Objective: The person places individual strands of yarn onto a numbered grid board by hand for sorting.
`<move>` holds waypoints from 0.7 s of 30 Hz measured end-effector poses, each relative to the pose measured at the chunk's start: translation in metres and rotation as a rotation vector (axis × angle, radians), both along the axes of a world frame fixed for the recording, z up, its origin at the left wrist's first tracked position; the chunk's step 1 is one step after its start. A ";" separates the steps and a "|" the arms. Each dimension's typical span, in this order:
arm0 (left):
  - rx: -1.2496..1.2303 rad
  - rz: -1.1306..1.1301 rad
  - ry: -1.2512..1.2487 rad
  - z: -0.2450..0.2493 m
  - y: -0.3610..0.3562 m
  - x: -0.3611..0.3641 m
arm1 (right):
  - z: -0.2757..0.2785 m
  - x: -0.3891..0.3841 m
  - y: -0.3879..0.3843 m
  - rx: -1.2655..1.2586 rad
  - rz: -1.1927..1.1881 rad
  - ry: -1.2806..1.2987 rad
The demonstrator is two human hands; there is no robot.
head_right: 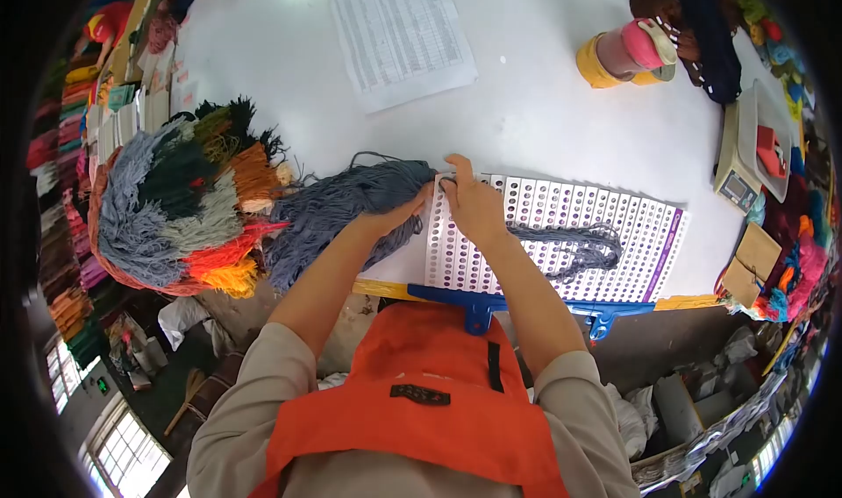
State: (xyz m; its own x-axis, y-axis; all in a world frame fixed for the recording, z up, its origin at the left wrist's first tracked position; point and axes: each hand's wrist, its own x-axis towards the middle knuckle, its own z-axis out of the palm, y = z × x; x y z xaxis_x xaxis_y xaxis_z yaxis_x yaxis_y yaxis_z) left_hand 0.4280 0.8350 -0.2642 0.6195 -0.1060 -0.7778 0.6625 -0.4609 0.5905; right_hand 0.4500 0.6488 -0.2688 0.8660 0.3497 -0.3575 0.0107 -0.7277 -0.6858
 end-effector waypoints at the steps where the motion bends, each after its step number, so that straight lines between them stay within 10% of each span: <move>1: -0.012 -0.095 -0.057 0.001 0.002 0.004 | 0.000 0.001 0.000 0.014 0.021 -0.006; 9: -0.106 -0.114 -0.524 -0.014 0.006 0.002 | 0.001 0.004 -0.015 0.333 -0.047 0.239; 12: -0.284 0.293 -0.120 0.002 0.018 0.001 | -0.006 0.003 -0.019 0.435 -0.048 0.276; 21: -0.285 0.350 -0.044 -0.019 0.014 -0.011 | -0.008 0.006 -0.018 0.484 -0.092 0.358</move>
State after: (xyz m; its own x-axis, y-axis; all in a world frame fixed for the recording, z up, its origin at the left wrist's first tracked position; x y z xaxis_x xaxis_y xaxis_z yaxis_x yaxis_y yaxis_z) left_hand 0.4166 0.8492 -0.2827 0.6877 -0.0905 -0.7204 0.7213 -0.0282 0.6921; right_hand 0.4558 0.6313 -0.2764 0.7561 0.4741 -0.4512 -0.3297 -0.3196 -0.8883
